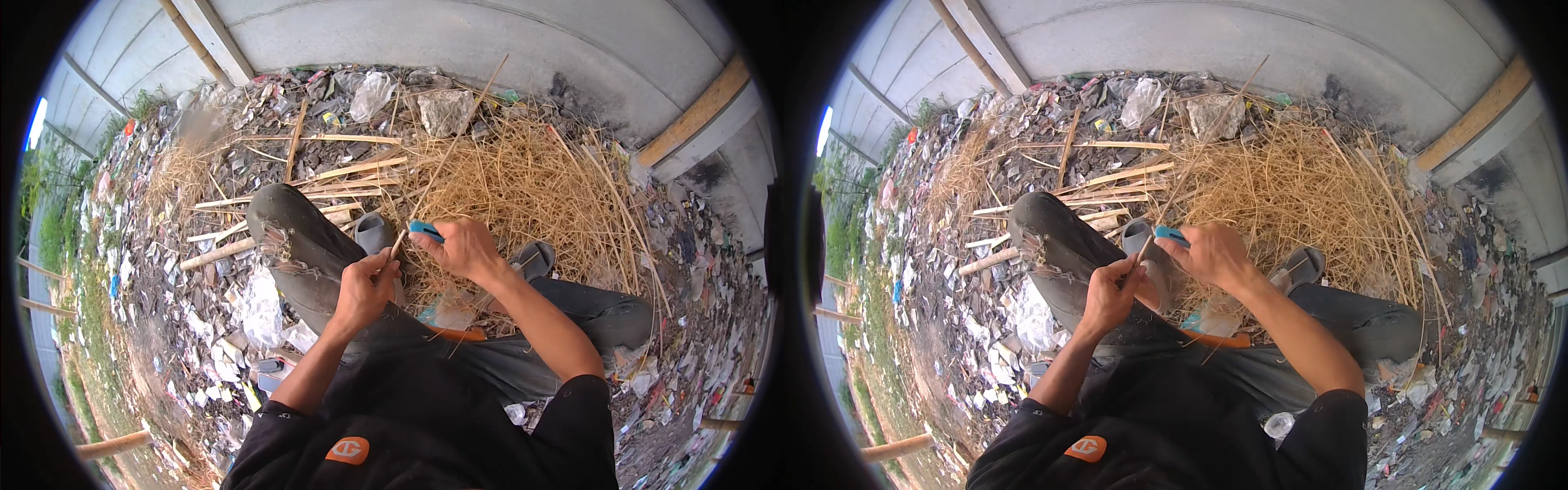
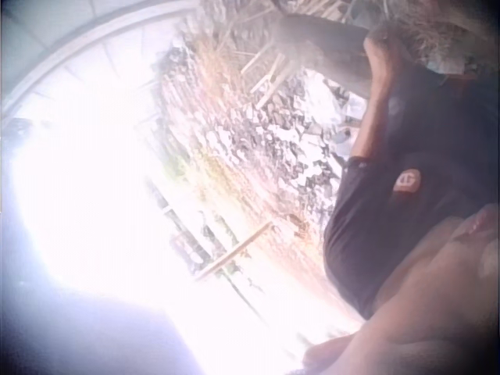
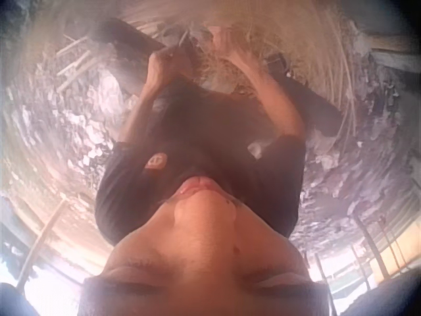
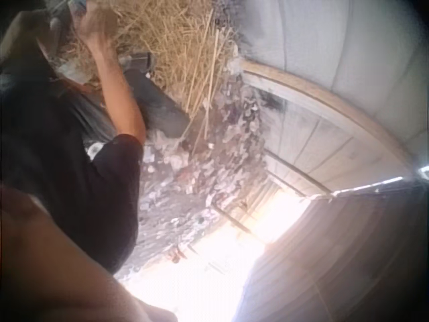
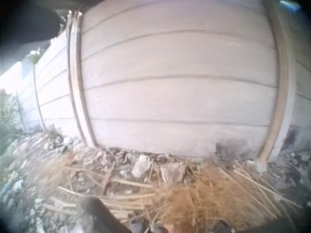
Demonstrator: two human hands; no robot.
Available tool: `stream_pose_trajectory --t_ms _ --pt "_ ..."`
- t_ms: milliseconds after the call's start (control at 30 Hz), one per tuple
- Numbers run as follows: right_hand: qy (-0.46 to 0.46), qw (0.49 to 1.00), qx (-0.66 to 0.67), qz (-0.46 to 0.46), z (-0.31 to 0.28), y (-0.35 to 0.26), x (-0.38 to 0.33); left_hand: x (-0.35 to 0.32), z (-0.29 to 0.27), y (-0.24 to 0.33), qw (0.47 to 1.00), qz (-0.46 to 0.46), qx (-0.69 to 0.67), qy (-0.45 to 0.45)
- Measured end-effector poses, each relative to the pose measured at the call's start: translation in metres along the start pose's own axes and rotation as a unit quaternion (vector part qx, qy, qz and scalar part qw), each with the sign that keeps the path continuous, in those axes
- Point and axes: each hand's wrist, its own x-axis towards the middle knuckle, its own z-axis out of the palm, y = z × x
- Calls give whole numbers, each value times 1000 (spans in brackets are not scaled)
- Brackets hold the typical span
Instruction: The person sits on the ground and uses a utility knife to split long bamboo sticks into thin strips. They hold the bamboo with one hand and carefully slice along its length with the other, occasionally switching to a machete to split thicker sections. The resulting strips are placed on a pile of straw and debris.
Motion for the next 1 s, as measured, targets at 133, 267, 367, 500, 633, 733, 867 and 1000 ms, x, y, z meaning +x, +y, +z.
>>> stream_pose_trajectory --t_ms 133,267,367,500,633,733,867,1000 --pt "239 897 154 339 -64 175 47 -61 -3 -16 996 13 -2 -86" --pt "266 934 -51 232 -165 254 39 -76 1 -9 990 19 -86 -114" --pt "167 941 122 268 -224 232 58 -35 10 9 991 41 -93 -89" --pt "88 953 222 186 -226 136 67 17 36 37 978 102 -169 -69" --pt "58 946 279 154 -213 99 79 65 49 75 961 146 -169 -161" --pt "157 910 356 146 -207 121 92 109 45 86 952 160 -86 -248" --pt "129 934 315 105 -209 155 93 156 38 98 924 151 -14 -351" --pt "116 947 253 161 -176 170 90 170 41 84 924 6 -62 -377"
